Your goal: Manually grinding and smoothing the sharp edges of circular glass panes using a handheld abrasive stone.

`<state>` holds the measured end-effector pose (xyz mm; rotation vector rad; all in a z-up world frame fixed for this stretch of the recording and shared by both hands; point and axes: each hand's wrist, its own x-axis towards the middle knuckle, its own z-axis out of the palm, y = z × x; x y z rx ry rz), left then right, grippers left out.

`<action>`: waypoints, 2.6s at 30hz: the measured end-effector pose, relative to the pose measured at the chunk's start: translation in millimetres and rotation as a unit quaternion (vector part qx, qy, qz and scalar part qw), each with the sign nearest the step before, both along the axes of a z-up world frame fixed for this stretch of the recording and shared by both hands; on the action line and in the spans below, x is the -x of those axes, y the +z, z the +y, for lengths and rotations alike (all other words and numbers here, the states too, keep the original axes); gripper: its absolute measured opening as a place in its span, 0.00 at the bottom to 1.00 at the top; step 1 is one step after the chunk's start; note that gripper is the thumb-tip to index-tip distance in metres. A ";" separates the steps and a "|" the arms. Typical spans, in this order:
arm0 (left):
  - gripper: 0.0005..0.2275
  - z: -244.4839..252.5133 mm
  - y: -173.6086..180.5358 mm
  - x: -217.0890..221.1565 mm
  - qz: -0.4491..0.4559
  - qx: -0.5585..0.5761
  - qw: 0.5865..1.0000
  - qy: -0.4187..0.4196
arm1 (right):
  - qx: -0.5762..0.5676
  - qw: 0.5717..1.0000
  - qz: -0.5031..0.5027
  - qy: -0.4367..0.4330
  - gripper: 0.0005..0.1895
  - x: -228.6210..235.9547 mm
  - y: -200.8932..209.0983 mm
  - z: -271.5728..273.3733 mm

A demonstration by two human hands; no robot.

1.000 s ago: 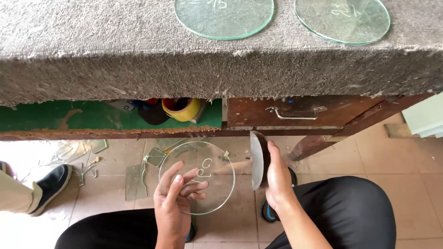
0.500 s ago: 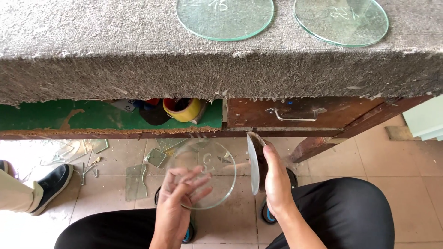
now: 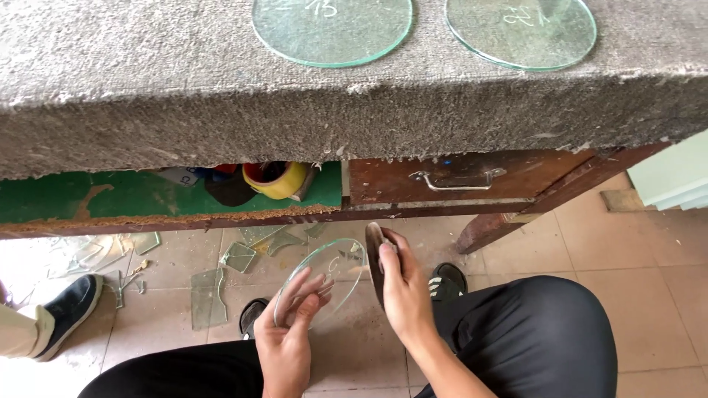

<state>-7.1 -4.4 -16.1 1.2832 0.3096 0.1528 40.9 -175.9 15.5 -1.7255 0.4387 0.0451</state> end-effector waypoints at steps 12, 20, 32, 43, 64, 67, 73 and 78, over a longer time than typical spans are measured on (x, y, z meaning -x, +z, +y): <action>0.13 -14.4 -25.0 7.0 -0.114 -0.138 0.984 -0.017 | 0.084 0.988 -0.112 -0.058 0.15 2.2 -4.0 24.0; 0.12 -15.1 -30.6 4.5 -0.175 -0.185 0.967 0.000 | 0.036 0.994 -0.029 -0.095 0.23 1.9 5.6 21.2; 0.13 -3.8 -23.7 2.4 -0.138 -0.267 0.954 -0.015 | 0.061 0.992 -0.089 -0.071 0.21 7.4 -14.1 22.3; 0.31 13.8 8.7 -8.8 0.133 0.310 0.939 0.074 | -0.134 0.946 0.251 -0.154 0.34 -16.3 29.2 -2.0; 0.11 25.2 -14.9 -7.7 0.067 0.419 0.902 0.080 | -0.230 0.926 0.223 -0.202 0.36 -10.1 72.4 18.5; 0.28 31.1 -10.2 -6.3 0.105 0.502 0.856 0.059 | -0.204 0.933 0.225 -0.193 0.38 -9.1 67.0 17.5; 0.21 38.3 -10.8 -1.1 0.124 0.668 0.733 0.031 | -0.237 0.917 0.242 -0.211 0.34 -8.5 77.0 26.4; 0.26 34.2 30.6 -7.5 0.095 0.500 0.859 0.065 | -0.251 0.933 0.191 -0.173 0.26 -5.8 17.1 8.7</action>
